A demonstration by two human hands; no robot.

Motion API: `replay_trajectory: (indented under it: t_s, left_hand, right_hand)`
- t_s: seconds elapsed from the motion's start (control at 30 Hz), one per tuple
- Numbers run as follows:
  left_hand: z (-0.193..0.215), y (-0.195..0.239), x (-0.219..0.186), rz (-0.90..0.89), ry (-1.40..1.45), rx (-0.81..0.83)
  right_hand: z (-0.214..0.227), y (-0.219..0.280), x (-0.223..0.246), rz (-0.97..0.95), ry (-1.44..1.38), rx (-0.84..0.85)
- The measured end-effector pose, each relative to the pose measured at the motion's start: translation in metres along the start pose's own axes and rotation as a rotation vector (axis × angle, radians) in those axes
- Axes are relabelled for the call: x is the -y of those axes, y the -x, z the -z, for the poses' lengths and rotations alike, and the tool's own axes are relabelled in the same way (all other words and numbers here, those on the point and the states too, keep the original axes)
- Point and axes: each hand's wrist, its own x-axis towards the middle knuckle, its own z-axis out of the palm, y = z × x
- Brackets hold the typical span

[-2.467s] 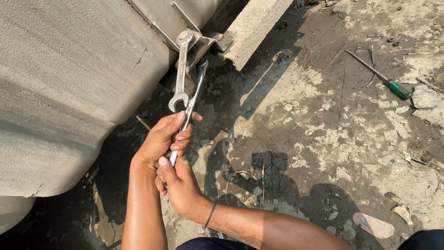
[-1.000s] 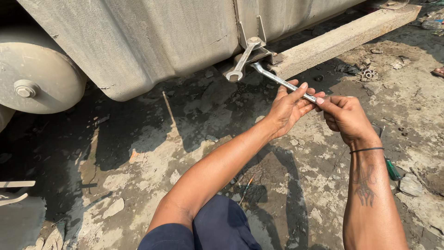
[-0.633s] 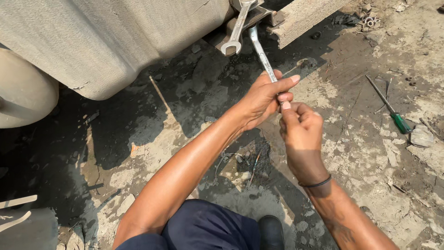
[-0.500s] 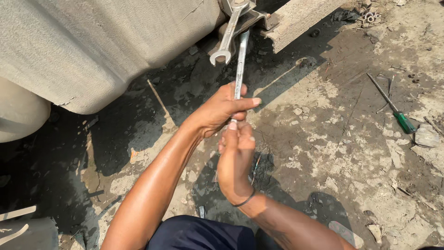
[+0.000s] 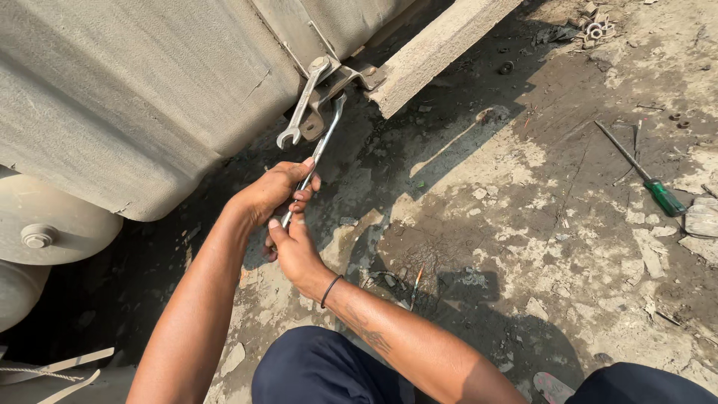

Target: The person uses two wrenches to tighten a bolt on a metal bracket attached to the side of a large vehicle. They adjust their grip and tool positions repeatedly to apply torque to the fastener.

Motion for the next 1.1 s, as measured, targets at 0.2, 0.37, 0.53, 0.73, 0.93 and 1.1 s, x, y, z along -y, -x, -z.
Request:
replay_trajectory:
  t_s: [0.2, 0.37, 0.53, 0.73, 0.93, 1.1]
  left_hand:
    - [-0.012, 0.004, -0.003, -0.023, -0.001, -0.097]
    - [-0.022, 0.003, 0.007, -0.065, 0.098, -0.094]
    - [-0.010, -0.019, 0.015, -0.074, 0.018, -0.192]
    - [-0.031, -0.058, 0.080, 0.128, -0.219, -0.179]
    - [-0.042, -0.058, 0.087, -0.053, 0.083, -0.153]
    - [-0.077, -0.074, 0.049, -0.232, 0.267, -0.098]
  right_hand:
    - [0.031, -0.002, 0.019, -0.103, 0.015, 0.212]
    - [0.037, 0.005, 0.027, -0.145, 0.109, 0.257]
    - [0.033, -0.002, 0.038, -0.107, 0.199, 0.172]
    - [0.044, 0.014, 0.014, -0.358, 0.026, 0.036]
    - [0.077, 0.018, -0.006, -0.219, 0.173, -0.234]
    - [0.148, 0.015, 0.040, 0.184, 0.799, -0.516]
